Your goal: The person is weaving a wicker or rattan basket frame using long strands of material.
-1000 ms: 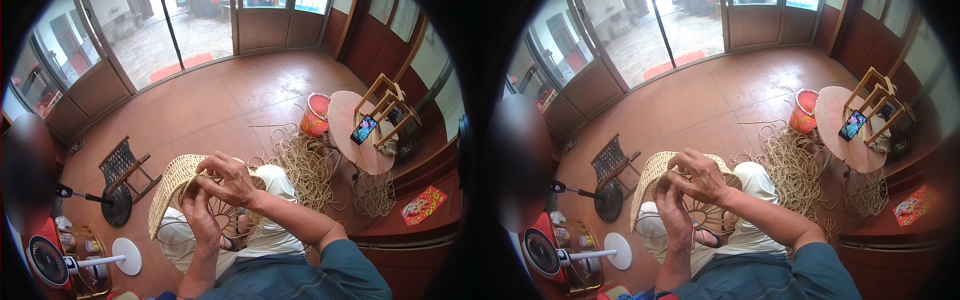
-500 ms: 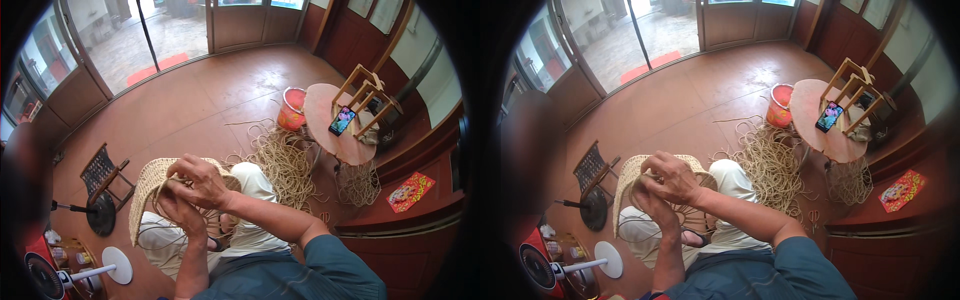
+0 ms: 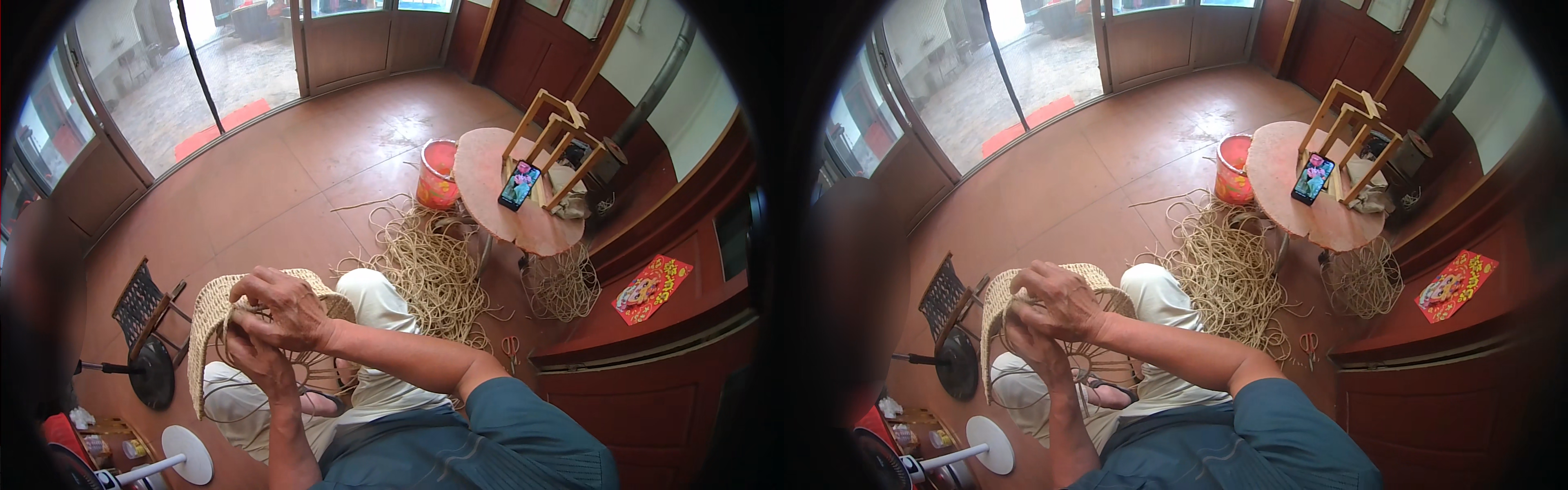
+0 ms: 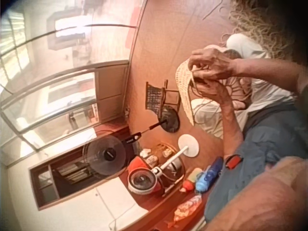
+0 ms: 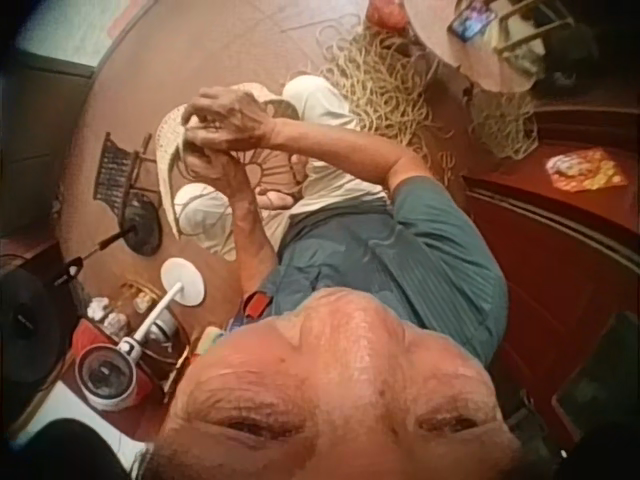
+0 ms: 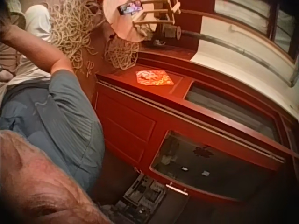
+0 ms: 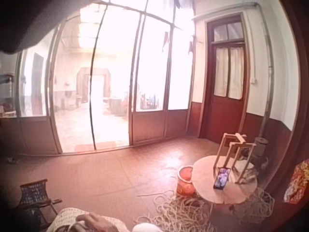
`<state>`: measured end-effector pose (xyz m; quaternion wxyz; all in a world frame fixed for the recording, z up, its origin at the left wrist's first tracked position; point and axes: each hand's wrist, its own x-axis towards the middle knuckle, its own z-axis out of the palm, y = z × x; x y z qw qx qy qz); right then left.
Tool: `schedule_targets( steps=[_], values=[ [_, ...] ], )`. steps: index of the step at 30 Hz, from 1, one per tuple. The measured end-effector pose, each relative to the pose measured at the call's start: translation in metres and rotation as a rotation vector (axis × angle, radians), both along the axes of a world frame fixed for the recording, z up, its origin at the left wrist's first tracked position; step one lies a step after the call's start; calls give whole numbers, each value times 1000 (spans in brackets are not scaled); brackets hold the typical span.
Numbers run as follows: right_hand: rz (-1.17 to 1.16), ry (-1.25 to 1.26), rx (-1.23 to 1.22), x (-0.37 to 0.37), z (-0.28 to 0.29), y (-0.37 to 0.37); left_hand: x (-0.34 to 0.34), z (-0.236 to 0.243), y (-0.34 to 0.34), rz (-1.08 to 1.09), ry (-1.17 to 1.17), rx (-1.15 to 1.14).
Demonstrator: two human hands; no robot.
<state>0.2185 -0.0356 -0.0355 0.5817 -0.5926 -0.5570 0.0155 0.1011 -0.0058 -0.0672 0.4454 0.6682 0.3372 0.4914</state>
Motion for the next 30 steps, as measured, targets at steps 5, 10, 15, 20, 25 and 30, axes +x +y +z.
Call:
schedule_targets(
  steps=[5,10,15,20,25,30],
  values=[
    [-3,30,-35,0,-2,1,1,5,0,-8,-29,10],
    [2,23,-31,-3,-6,6,11,-7,-3,-69,-318,-147],
    [-3,36,-40,-2,-5,4,7,-11,6,-138,-282,-239],
    [-15,9,-32,-1,-4,3,18,0,-10,-12,-385,-256],
    [7,43,-36,-1,-5,4,17,0,-8,-70,-387,-195],
    [14,18,-44,-1,-3,2,12,-4,0,-90,-324,-183]
  ],
)
